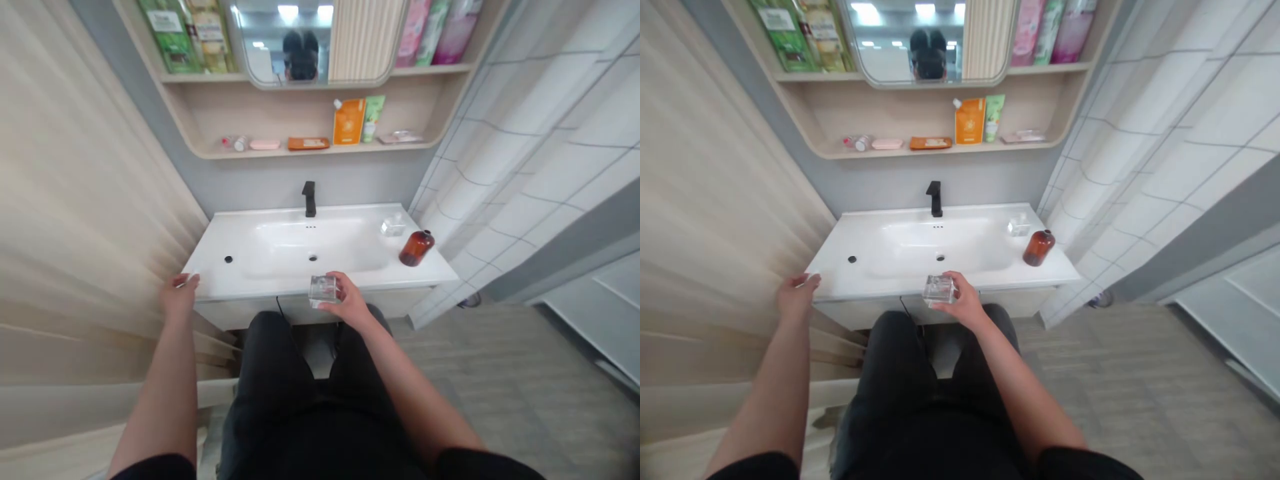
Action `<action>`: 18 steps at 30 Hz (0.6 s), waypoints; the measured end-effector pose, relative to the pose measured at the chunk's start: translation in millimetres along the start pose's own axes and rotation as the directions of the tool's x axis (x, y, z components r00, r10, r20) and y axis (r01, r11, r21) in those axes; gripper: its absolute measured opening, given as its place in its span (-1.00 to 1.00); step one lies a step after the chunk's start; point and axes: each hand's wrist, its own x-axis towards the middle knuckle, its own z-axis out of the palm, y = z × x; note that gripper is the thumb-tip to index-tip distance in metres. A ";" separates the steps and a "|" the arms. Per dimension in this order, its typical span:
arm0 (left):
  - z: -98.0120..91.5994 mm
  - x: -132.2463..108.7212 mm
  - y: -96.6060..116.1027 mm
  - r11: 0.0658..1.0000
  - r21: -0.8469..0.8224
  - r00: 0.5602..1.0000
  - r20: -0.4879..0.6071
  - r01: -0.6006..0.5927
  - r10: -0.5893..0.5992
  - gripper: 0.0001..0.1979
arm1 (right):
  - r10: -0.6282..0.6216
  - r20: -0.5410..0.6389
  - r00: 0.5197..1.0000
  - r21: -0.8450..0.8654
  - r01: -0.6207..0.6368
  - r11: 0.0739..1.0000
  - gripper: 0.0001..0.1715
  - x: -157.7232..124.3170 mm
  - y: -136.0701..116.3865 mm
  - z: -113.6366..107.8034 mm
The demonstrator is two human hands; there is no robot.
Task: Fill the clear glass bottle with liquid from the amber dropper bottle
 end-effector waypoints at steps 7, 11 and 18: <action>24.3 9.4 -14.2 0.941 0.336 0.990 -0.115 -0.033 0.076 -0.60 | 0.027 -0.026 0.999 0.015 -0.027 1.000 0.08 7.0 -0.9 -0.1; 32.9 6.2 -16.4 0.922 0.382 0.985 -0.124 -0.062 0.117 -0.53 | 0.033 -0.032 0.999 0.033 -0.031 0.999 0.07 8.0 -3.2 -3.3; 19.3 -18.5 4.7 0.930 0.320 0.950 -0.189 -0.181 0.250 -0.36 | 0.035 -0.044 0.998 0.043 -0.033 0.999 0.10 6.0 -4.0 -2.9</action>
